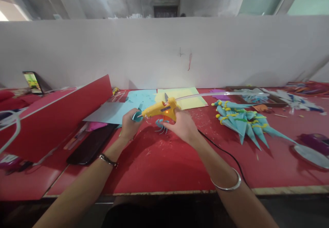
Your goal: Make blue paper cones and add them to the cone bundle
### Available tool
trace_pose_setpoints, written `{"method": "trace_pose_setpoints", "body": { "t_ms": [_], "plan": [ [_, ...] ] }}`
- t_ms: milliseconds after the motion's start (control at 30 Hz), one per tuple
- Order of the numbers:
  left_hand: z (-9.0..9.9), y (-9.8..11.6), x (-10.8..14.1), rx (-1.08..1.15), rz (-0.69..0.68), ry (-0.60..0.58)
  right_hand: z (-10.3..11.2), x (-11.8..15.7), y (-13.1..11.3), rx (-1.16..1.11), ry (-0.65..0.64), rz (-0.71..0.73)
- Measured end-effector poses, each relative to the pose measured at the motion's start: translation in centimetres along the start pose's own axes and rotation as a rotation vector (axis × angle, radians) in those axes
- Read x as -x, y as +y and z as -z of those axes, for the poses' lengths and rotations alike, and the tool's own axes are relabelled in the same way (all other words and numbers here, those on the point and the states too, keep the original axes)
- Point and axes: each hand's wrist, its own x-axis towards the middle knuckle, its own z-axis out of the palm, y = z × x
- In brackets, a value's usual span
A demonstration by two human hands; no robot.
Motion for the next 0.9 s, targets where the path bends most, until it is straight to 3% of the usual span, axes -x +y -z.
{"method": "trace_pose_setpoints", "body": {
  "t_ms": [533, 900],
  "plan": [
    [0.55, 0.15, 0.04, -0.149, -0.158, -0.022, -0.88, 0.10, -0.03, -0.061, -0.101, 0.030],
    [0.71, -0.09, 0.00, -0.169, -0.137, -0.065, -0.78, 0.25, -0.13, -0.140, -0.162, 0.023]
  ]
}}
